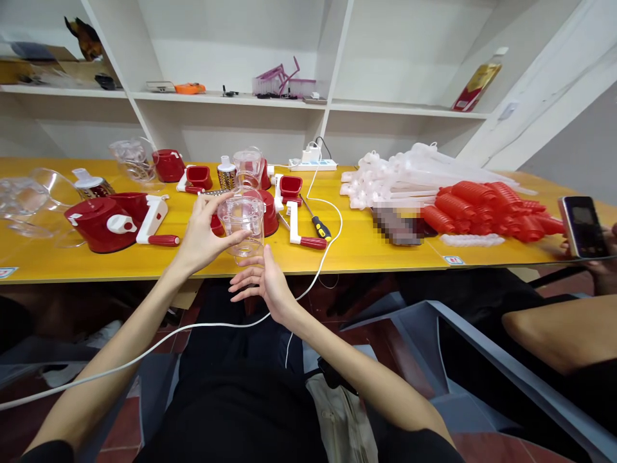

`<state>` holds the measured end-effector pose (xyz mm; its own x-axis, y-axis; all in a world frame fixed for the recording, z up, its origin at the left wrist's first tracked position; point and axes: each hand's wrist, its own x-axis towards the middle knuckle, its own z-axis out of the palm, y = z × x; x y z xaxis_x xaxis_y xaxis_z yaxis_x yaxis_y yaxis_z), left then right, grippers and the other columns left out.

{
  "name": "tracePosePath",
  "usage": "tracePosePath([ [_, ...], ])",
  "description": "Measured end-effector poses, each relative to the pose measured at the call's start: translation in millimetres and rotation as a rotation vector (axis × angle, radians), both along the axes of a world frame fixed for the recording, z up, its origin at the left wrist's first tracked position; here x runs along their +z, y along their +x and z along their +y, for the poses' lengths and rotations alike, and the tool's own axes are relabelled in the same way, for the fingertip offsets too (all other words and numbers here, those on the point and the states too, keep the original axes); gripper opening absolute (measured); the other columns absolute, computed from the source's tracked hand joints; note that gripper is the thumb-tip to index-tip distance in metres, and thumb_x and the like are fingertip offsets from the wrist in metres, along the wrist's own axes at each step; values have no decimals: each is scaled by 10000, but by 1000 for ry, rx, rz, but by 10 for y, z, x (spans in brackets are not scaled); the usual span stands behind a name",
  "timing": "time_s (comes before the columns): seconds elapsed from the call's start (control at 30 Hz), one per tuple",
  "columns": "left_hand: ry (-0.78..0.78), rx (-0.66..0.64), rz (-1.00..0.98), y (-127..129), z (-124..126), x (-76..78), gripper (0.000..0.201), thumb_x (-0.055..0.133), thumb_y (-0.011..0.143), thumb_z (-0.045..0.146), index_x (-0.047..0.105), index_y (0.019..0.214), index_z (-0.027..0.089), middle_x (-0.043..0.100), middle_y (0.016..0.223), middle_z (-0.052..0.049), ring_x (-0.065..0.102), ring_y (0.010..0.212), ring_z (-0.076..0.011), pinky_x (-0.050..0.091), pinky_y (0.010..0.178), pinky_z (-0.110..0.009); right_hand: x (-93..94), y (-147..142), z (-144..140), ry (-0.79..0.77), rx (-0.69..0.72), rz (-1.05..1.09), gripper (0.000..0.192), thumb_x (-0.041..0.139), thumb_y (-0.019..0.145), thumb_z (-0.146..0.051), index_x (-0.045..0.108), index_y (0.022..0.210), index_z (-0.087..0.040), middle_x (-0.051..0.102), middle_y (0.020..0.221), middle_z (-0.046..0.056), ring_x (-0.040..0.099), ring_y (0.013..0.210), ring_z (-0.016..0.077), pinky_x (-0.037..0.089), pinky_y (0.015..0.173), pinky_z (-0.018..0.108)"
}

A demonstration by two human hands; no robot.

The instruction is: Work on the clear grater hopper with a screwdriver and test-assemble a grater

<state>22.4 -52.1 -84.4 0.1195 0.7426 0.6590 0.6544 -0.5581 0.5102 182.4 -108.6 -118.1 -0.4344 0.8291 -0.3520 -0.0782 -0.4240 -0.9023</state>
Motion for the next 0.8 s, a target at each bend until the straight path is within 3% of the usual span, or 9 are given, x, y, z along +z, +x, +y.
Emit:
tracePosePath([
  [0.13,-1,-28,-59,-44,47,-112,840,735,733,739,503,1424,322,499,1237,-89,518,1255,-302,391,1154,-589,-70,42,40,163,-95,-200,920,124,847,-762,492,1217,-5,539,837,44,455,839,-131,475,843,16],
  [0.23,33,-83,-136,-77,80,-247,982,749,687,769,404,1493,326,453,1370,-127,469,1341,-328,389,1165,-579,-12,329,197,357,-251,-432,798,254,866,-704,514,1139,-1,521,824,33,425,851,-134,457,854,4],
  [0.33,85,-147,-183,-60,96,-370,1121,783,644,766,281,1549,334,361,1528,-153,381,1447,-352,372,1187,-579,170,779,516,574,-446,-712,750,293,872,-673,515,1155,-16,542,973,55,435,985,-115,477,1002,48],
  [0.4,100,-176,-181,-25,97,-428,1165,804,638,742,220,1565,346,299,1598,-154,321,1498,-364,374,1187,-588,286,1032,758,657,-471,-897,676,424,856,-599,516,1203,-26,532,1143,72,433,1163,-74,464,1166,130],
  [0.5,84,-186,-172,26,95,-493,1183,816,661,704,164,1576,334,283,1621,-169,315,1512,-372,389,1178,-596,322,1228,1032,645,-424,-1135,694,493,832,-562,485,1300,-49,485,1274,87,388,1329,-16,422,1280,223],
  [0.67,101,-199,-182,59,102,-585,1169,808,677,700,152,1569,323,273,1632,-169,343,1502,-359,371,1202,-585,113,1284,1205,562,-263,-1327,701,445,846,-601,522,1241,-27,554,1102,71,461,1211,-57,468,1210,178],
  [0.8,96,-238,-213,81,118,-630,1150,794,689,710,146,1562,337,211,1659,-142,297,1533,-338,325,1242,-570,30,1365,1272,596,-326,-1358,710,431,855,-594,496,1288,-36,551,1117,72,469,1176,-66,483,1177,159],
])
